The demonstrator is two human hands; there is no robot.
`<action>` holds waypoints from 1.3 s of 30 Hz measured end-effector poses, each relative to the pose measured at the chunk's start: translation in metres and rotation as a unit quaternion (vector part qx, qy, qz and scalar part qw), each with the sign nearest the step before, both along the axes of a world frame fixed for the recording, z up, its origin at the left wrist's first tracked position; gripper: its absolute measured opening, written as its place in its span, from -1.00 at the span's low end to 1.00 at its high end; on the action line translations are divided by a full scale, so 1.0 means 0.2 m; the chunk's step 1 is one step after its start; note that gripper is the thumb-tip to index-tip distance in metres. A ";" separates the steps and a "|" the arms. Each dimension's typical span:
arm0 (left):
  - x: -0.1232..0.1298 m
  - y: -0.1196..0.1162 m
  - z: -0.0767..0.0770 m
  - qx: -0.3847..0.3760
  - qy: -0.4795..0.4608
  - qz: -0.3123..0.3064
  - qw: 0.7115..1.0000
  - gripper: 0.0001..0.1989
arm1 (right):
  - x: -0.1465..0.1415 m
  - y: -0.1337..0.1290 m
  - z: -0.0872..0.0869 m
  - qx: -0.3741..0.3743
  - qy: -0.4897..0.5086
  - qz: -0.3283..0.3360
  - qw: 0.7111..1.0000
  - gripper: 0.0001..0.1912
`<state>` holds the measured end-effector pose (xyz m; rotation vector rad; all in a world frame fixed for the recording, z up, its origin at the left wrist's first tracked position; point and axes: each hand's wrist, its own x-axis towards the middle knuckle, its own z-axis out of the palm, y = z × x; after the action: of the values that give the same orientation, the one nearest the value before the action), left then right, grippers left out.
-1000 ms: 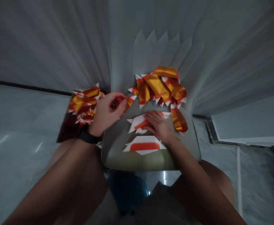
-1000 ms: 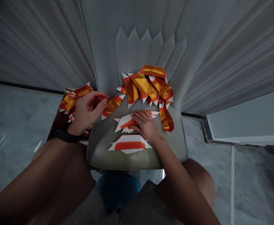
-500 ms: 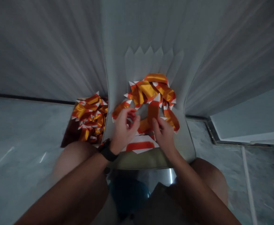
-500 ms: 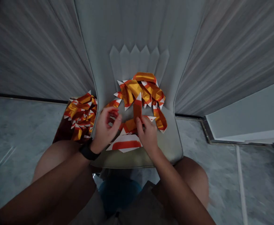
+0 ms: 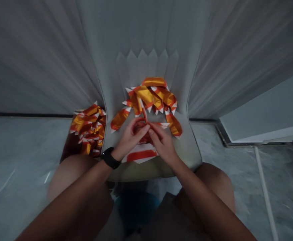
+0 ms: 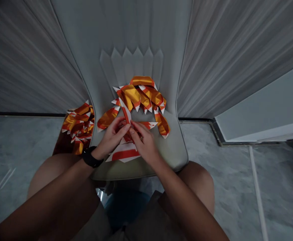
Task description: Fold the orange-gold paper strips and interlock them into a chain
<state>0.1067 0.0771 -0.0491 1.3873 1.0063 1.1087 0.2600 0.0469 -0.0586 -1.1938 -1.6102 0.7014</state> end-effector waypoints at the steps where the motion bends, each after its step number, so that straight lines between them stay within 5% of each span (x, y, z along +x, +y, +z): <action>1: 0.00 0.00 0.00 -0.002 -0.002 -0.003 1.000 -0.58 | 0.00 0.00 0.00 0.000 0.007 0.006 1.000 -0.58; 15: -0.02 0.03 -0.02 -0.045 -0.028 -0.012 0.999 -0.58 | 0.01 0.00 -0.04 -0.042 0.035 -0.009 0.998 -0.56; 24: -0.01 0.03 -0.06 0.008 0.012 0.080 0.997 -0.62 | 0.02 -0.01 -0.03 -0.054 -0.038 -0.020 0.998 -0.56; 29: -0.02 0.01 -0.03 -0.020 0.072 -0.005 0.997 -0.76 | 0.02 0.01 -0.05 -0.058 -0.036 -0.027 0.997 -0.56; 35: -0.05 0.01 0.02 0.153 0.260 -0.052 0.952 -0.79 | 0.03 0.02 -0.04 -0.058 -0.023 -0.032 0.998 -0.62; 39: -0.05 0.01 0.04 0.149 0.256 -0.079 0.952 -0.72 | 0.06 0.03 -0.01 -0.055 -0.065 -0.034 0.996 -0.51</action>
<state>0.0958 0.0786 -0.0415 2.0319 1.0905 0.8155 0.2729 0.0527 -0.0613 -1.3934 -1.6458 0.6883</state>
